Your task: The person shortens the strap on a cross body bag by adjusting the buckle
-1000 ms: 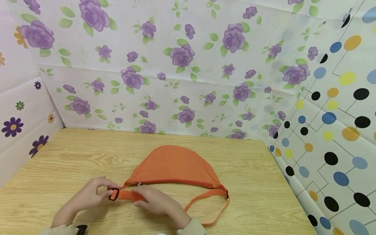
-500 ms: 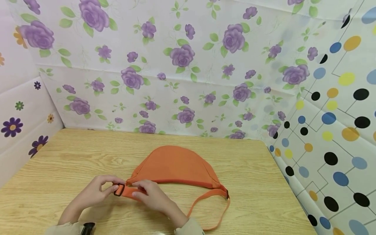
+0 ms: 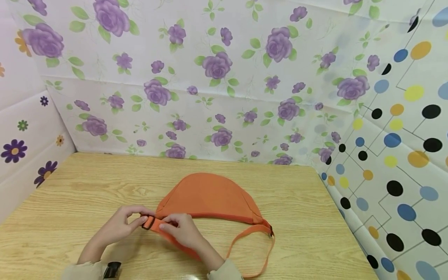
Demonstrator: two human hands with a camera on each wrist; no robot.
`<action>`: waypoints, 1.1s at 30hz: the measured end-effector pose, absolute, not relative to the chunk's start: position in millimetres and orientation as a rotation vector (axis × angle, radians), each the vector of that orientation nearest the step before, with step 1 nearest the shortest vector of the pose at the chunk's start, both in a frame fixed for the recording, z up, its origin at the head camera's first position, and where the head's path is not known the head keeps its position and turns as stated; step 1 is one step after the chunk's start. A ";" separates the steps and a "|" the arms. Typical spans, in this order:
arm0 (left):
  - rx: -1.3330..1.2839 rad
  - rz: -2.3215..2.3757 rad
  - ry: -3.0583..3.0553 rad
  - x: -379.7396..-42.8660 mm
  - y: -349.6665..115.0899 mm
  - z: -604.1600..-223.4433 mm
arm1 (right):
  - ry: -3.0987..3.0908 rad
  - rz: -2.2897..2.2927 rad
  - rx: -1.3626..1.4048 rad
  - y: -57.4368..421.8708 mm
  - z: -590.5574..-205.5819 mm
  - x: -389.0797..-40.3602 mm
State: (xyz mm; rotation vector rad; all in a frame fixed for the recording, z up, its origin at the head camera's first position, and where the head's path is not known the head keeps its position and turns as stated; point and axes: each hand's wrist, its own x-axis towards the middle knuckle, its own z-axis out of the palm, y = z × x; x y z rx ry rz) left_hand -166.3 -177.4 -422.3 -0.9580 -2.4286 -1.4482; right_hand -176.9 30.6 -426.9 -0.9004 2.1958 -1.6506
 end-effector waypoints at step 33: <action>-0.920 -1.459 -2.498 -168.3 -169.9 -414.9 | 2.251 -1.826 -0.761 37.6 -408.4 -173.3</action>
